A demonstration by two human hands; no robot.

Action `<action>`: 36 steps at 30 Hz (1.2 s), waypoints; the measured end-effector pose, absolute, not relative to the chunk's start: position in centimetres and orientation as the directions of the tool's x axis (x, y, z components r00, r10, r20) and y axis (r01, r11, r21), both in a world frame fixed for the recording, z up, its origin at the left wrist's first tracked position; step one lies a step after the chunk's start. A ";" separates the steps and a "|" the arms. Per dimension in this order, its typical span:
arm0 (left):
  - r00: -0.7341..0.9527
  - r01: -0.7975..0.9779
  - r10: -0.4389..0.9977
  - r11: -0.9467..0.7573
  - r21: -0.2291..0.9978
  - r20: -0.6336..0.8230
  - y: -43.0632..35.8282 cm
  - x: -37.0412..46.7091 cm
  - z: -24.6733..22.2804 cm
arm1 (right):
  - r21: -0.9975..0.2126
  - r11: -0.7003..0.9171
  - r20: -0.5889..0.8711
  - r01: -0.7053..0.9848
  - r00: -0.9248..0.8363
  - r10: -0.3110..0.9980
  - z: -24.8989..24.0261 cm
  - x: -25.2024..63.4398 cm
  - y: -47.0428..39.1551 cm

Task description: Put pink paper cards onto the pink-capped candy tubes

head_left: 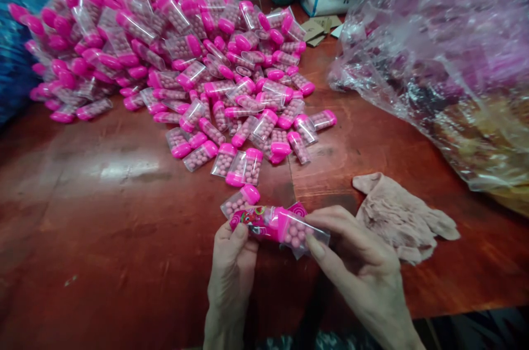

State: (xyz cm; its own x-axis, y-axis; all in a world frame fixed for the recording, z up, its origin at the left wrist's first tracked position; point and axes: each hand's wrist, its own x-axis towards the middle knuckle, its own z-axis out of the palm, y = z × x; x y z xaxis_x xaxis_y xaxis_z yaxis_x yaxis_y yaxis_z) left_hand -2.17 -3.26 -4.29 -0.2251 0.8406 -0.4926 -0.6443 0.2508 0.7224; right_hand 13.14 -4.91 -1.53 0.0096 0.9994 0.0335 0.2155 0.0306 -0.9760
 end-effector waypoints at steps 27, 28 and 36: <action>0.074 -0.637 0.864 0.426 0.643 -0.498 -2.8 -2.0 -3.8 | -0.925 0.092 0.097 0.369 -0.006 0.995 -2.2 11.9 -4.8; 0.072 -0.628 0.865 0.427 0.651 -0.497 -2.9 -2.0 -4.0 | -0.922 0.094 0.100 0.376 -0.003 0.995 -2.3 12.0 -4.8; 0.146 -0.636 0.887 0.423 0.646 -0.438 -3.1 -2.3 -4.2 | -0.927 0.146 0.109 0.345 -0.124 0.986 -2.4 12.4 -4.5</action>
